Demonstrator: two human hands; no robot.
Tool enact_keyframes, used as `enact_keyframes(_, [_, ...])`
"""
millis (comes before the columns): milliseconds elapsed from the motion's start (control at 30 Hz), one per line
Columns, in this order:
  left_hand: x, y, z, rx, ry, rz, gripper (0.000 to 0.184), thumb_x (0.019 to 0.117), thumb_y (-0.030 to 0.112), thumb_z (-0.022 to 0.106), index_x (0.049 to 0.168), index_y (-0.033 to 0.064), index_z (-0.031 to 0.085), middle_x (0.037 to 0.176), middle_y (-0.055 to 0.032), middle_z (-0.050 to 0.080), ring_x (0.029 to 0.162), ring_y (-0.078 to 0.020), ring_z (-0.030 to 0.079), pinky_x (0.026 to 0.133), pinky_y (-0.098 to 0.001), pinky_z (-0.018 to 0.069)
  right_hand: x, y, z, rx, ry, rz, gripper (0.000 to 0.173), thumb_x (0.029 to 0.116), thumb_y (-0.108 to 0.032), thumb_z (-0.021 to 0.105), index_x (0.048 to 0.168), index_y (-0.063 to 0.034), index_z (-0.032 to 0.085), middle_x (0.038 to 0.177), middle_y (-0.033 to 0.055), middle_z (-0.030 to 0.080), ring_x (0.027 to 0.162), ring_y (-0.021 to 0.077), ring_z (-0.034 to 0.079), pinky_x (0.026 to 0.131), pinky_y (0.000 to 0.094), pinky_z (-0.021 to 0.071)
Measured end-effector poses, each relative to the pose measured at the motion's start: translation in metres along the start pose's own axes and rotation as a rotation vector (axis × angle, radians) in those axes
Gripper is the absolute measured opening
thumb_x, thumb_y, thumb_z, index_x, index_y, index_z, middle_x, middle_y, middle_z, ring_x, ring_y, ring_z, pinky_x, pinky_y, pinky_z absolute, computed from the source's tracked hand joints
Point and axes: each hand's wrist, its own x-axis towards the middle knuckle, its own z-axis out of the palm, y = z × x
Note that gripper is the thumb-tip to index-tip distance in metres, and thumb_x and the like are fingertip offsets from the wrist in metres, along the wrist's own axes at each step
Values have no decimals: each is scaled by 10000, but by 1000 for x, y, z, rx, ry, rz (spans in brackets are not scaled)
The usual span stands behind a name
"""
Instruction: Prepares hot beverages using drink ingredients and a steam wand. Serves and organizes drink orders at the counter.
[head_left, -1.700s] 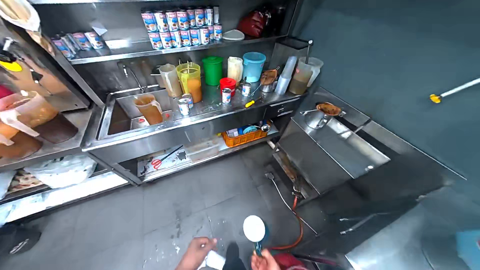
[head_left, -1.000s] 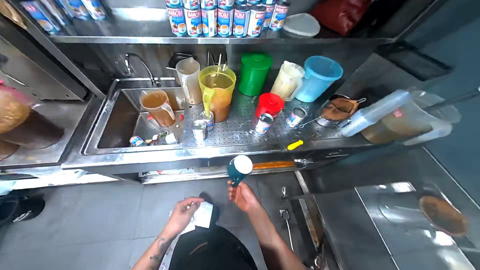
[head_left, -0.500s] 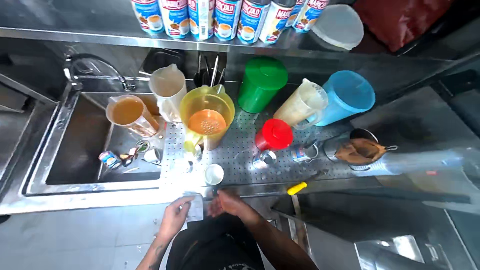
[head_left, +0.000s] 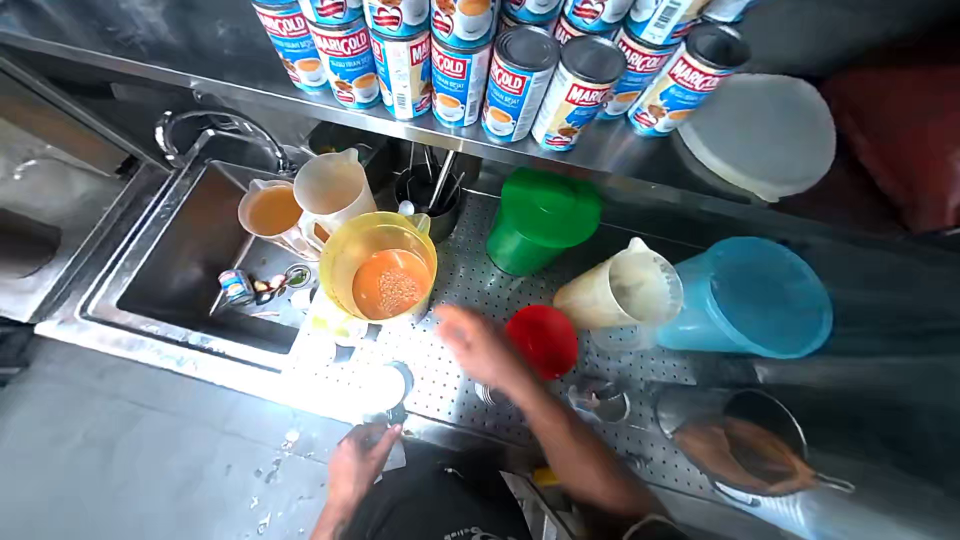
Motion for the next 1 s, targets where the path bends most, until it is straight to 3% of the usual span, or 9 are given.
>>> enact_keyframes(67, [0,5,6,8,31,-35,574,862,725,632,1053,207,789,973,-54,764,899,-254,734,833,-604,571,29,20,-56,-238,288,-31,482,1050,-407,552,1440,-127,579,1396,137,612,1309,303,574,1097,501,477])
enact_keyframes(133, [-3,6,9,-23,41,-41,543,885,701,624,1048,210,789,963,-42,764,890,-232,736,832,-580,579,63,50,-96,-398,419,36,647,997,-514,594,1479,-87,530,1508,226,486,1438,429,408,1159,595,376])
enact_keyframes(233, [-3,8,9,-58,87,-29,451,911,621,639,1031,215,793,936,-24,761,848,-206,731,803,-556,590,104,85,-137,-479,423,188,1035,820,-767,653,1583,-120,387,1643,287,256,1536,520,134,1189,734,177])
enact_keyframes(300, [-4,5,6,-56,132,-41,401,926,554,646,1041,197,788,932,-39,755,831,-228,725,792,-570,584,121,97,-149,-511,383,242,1207,686,-853,694,1617,-177,330,1673,286,166,1547,518,67,1169,767,135])
enact_keyframes(367, [-4,-2,-2,-19,172,-69,400,931,534,646,1069,183,778,960,-65,756,844,-262,727,790,-600,577,126,94,-149,-561,330,270,1248,614,-857,740,1612,-223,339,1675,289,145,1541,524,80,1150,774,167])
enact_keyframes(500, [-1,-18,-18,64,223,-3,421,933,510,623,1110,156,765,1038,-106,741,890,-316,719,795,-628,562,109,83,-122,-654,340,193,1152,590,-766,806,1550,-241,445,1616,287,284,1471,540,259,1074,757,316])
enact_keyframes(633, [15,-29,-29,67,199,188,477,966,578,594,1130,166,768,1038,-68,728,827,-228,709,778,-533,597,76,53,-70,-697,298,85,1101,608,-721,811,1541,-255,456,1588,287,329,1446,528,308,1067,715,352])
enact_keyframes(767, [26,-35,-36,58,132,301,445,993,531,574,1085,140,765,1020,-74,723,831,-229,704,787,-510,594,49,22,-22,-713,251,57,1071,627,-698,808,1547,-287,444,1596,260,325,1457,507,297,1081,684,361])
enact_keyframes(1000, [38,-38,-49,124,13,435,490,1015,548,509,1098,129,750,1063,-86,717,914,-262,711,821,-537,587,23,7,-3,-734,214,67,1105,614,-706,829,1558,-289,433,1595,271,326,1453,506,314,1084,689,373])
